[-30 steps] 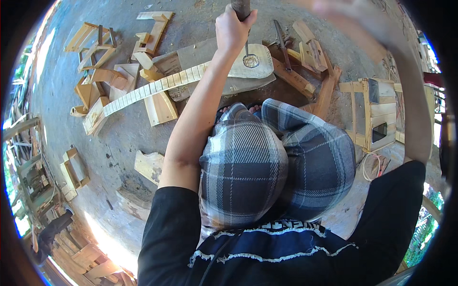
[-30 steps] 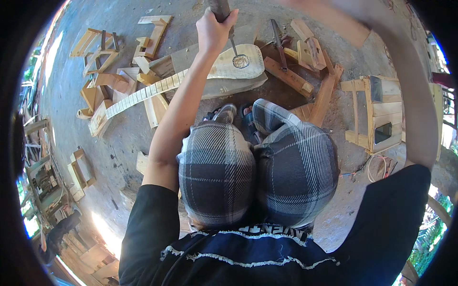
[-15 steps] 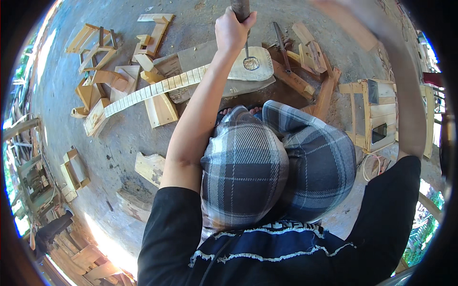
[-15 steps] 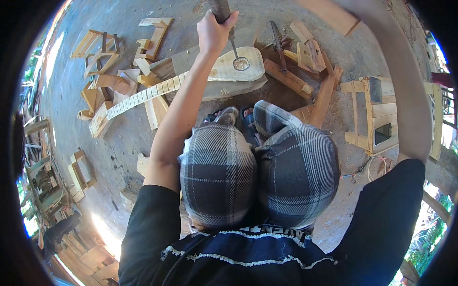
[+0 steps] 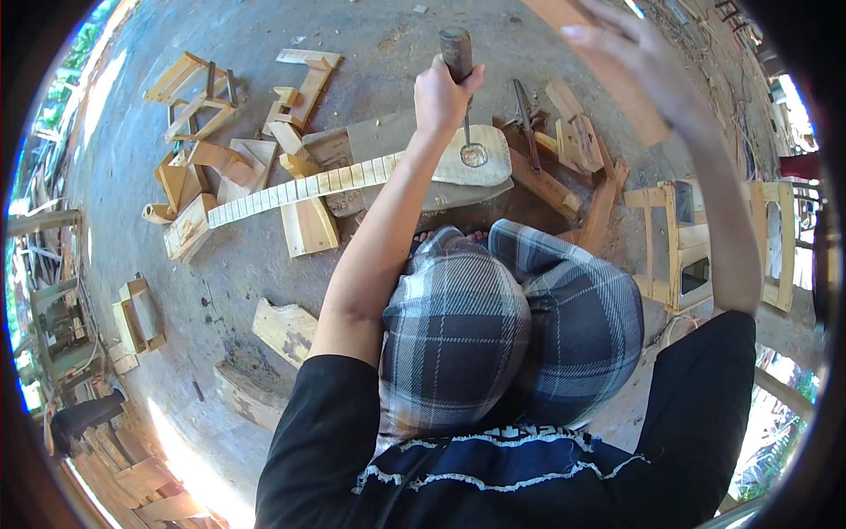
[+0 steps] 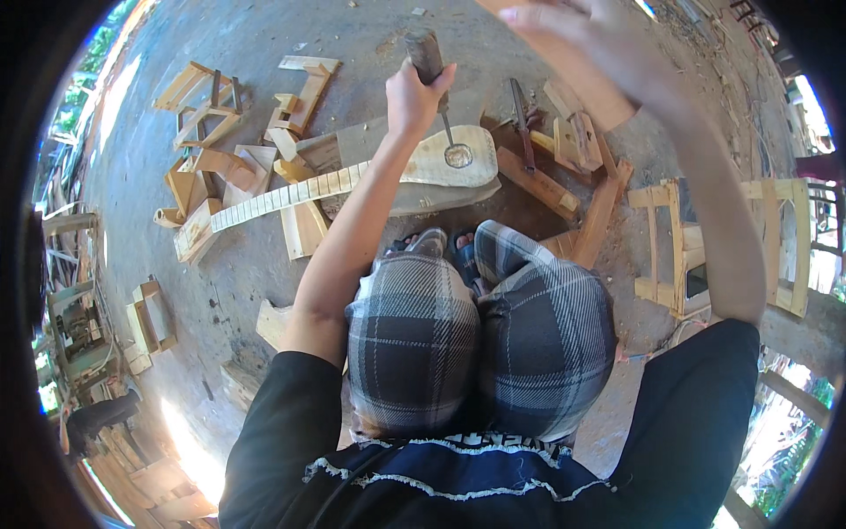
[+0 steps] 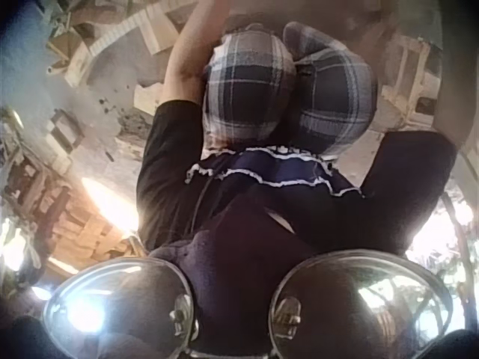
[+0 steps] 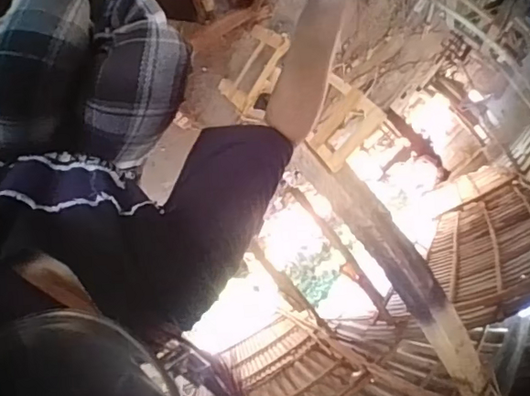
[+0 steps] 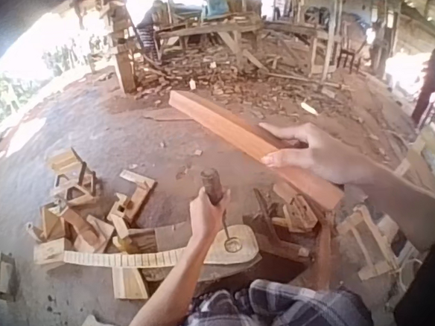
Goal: Carve a hole into a piece of wood using a chisel and mallet.
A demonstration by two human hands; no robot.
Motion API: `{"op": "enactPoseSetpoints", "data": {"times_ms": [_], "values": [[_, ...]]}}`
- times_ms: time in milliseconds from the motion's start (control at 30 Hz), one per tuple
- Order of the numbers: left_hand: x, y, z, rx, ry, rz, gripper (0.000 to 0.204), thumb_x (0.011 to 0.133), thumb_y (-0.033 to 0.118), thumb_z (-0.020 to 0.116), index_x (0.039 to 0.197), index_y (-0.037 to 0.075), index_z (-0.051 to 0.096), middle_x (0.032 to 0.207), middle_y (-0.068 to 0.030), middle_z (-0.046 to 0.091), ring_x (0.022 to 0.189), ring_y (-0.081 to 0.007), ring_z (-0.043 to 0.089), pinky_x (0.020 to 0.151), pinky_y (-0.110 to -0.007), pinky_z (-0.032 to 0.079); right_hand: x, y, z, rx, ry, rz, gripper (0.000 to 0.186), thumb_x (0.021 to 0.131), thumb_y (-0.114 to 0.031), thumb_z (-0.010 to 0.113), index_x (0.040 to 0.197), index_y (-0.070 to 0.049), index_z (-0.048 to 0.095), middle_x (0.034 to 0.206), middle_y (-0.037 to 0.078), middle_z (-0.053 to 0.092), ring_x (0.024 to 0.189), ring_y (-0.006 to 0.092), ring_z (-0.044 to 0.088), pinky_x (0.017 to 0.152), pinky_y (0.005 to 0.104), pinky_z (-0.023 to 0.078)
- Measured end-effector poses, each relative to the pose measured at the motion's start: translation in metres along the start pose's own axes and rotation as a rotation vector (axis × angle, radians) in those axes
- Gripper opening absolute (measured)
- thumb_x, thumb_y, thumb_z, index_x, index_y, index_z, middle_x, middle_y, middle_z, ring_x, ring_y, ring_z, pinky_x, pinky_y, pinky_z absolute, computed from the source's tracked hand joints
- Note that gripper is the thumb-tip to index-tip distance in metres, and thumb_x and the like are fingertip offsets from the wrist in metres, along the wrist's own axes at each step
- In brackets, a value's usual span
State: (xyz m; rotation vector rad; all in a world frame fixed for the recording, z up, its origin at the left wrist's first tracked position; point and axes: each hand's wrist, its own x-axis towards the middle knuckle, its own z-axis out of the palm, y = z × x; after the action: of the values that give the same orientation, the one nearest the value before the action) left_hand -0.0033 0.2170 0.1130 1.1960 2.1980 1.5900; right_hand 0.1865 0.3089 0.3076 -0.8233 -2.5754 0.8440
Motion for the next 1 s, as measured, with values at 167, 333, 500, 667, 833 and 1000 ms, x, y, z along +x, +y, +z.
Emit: {"op": "enactPoseSetpoints", "data": {"times_ms": [167, 333, 500, 667, 833, 1000], "values": [[0.001, -0.005, -0.004, 0.037, 0.004, 0.004, 0.048, 0.076, 0.041, 0.076, 0.083, -0.003, 0.059, 0.074, -0.0215, 0.067, 0.073, -0.0395, 0.066, 0.066, -0.044, 0.052, -0.018, 0.004, 0.033, -0.196, -0.102, -0.052, 0.08, 0.079, -0.053, 0.066, 0.139, -0.004, 0.047, 0.13, 0.019, 0.058, 0.114, 0.0269, 0.06, 0.098, 0.0354, 0.045], [-0.001, 0.002, 0.001, 0.07, -0.022, -0.018, 0.051, 0.075, 0.044, 0.075, 0.082, -0.003, 0.059, 0.074, -0.022, 0.066, 0.074, -0.0399, 0.066, 0.067, -0.044, 0.052, -0.008, 0.005, 0.008, -0.042, 0.055, -0.132, 0.072, 0.084, -0.043, 0.065, 0.143, -0.008, 0.042, 0.134, 0.018, 0.054, 0.119, 0.0232, 0.056, 0.1, 0.0326, 0.043], [0.004, -0.009, 0.005, 0.067, -0.01, 0.003, 0.054, 0.074, 0.046, 0.076, 0.083, -0.004, 0.06, 0.074, -0.0231, 0.066, 0.074, -0.0404, 0.066, 0.068, -0.044, 0.053, -0.017, 0.006, 0.012, -0.108, -0.094, -0.078, 0.072, 0.085, -0.044, 0.065, 0.141, -0.005, 0.044, 0.132, 0.018, 0.056, 0.115, 0.0226, 0.058, 0.098, 0.0325, 0.044], [0.009, -0.011, 0.01, 0.085, -0.029, 0.085, 0.056, 0.073, 0.047, 0.077, 0.081, -0.006, 0.06, 0.074, -0.025, 0.066, 0.073, -0.0412, 0.066, 0.067, -0.045, 0.053, -0.008, -0.007, -0.008, -0.134, -0.065, 0.003, 0.071, 0.085, -0.05, 0.063, 0.136, -0.002, 0.05, 0.119, 0.017, 0.063, 0.104, 0.0219, 0.063, 0.091, 0.0317, 0.049], [0.014, -0.019, 0.007, 0.029, -0.064, 0.051, 0.055, 0.072, 0.044, 0.078, 0.081, -0.006, 0.06, 0.073, -0.024, 0.066, 0.072, -0.0393, 0.067, 0.066, -0.043, 0.053, -0.002, -0.026, 0.001, -0.094, -0.138, 0.114, 0.075, 0.082, -0.045, 0.068, 0.135, 0.004, 0.048, 0.125, 0.021, 0.06, 0.113, 0.0264, 0.058, 0.097, 0.0326, 0.042], [0.02, -0.019, 0.012, 0.112, -0.101, 0.055, 0.05, 0.077, 0.046, 0.075, 0.079, -0.003, 0.064, 0.071, -0.0168, 0.069, 0.069, -0.0293, 0.07, 0.066, -0.037, 0.054, 0.015, -0.022, -0.023, -0.176, -0.182, 0.164, 0.074, 0.081, -0.046, 0.067, 0.133, 0.004, 0.051, 0.119, 0.021, 0.064, 0.103, 0.0223, 0.062, 0.091, 0.0296, 0.045]]}}
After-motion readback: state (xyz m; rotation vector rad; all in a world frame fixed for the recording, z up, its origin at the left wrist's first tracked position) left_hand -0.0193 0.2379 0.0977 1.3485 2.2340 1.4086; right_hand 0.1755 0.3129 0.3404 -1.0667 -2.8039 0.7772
